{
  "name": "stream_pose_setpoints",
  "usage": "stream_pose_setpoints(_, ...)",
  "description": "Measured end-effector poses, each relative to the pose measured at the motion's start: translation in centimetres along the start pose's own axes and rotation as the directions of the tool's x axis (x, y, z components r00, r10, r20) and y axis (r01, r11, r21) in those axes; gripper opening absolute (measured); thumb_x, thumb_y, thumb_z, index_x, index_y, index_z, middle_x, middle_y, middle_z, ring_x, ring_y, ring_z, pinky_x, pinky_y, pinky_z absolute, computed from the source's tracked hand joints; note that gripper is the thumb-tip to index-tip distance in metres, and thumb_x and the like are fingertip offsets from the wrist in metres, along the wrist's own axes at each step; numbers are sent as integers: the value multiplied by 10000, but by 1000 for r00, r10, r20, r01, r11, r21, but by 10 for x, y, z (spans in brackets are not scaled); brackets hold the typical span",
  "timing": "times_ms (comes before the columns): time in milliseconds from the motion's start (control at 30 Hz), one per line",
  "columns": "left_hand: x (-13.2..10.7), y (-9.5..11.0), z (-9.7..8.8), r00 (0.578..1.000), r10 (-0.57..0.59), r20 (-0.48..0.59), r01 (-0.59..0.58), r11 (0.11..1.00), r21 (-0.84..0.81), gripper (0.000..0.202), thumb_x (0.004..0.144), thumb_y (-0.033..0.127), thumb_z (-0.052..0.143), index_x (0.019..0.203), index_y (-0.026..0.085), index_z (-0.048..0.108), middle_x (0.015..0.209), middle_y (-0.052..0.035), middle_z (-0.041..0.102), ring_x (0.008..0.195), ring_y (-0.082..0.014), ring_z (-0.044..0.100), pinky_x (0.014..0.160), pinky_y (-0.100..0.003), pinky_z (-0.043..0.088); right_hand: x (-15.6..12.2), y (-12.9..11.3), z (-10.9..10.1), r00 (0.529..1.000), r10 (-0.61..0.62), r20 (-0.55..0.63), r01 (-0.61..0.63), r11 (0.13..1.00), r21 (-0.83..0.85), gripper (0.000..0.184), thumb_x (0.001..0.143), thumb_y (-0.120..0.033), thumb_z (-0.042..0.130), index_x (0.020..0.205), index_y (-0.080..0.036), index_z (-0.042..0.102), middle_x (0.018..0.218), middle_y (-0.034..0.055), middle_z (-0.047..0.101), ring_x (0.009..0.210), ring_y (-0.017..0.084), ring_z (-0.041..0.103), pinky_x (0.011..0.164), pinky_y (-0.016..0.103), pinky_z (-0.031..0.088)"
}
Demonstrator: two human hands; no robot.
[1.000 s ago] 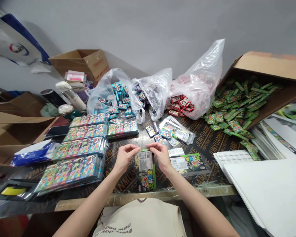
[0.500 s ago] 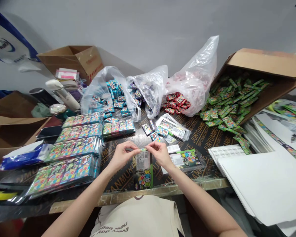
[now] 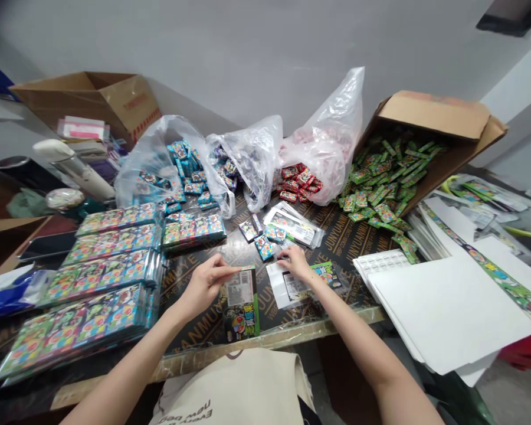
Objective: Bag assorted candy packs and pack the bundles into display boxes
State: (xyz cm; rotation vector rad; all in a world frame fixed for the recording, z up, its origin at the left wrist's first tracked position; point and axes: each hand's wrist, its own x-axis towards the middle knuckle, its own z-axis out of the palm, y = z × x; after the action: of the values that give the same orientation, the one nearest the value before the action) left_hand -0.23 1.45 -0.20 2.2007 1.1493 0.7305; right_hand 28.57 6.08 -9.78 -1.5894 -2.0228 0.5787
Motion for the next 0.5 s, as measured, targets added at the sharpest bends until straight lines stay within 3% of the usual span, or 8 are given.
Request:
stream_pose_setpoints(167,0,1,3,1000,0,4,-1,998,61,301,858,180,413,1002,243,670,762,-28,467,709,-142,476,637,-239,381,-5,-8,14,997,-52,63,52,999,-1,76,715,-185,616,640,-176,621,758,32,561,810,182,483,779,331,333)
stream_pose_setpoints(300,0,5,2,1000,-4,2,3,997,83,288,864,190,412,995,226,666,757,-28,467,705,-142,480,630,-238,379,-14,-14,16,996,-42,82,38,998,53,99,745,-125,512,667,-168,556,727,29,534,744,162,469,710,286,342)
stream_pose_setpoints(500,-1,8,1,999,-7,-49,8,1000,21,180,829,139,464,904,176,624,783,-29,520,744,-149,509,660,-243,386,-1,-31,-13,988,39,146,-71,973,218,143,759,-260,499,649,-170,480,588,-21,497,562,118,452,558,233,349)
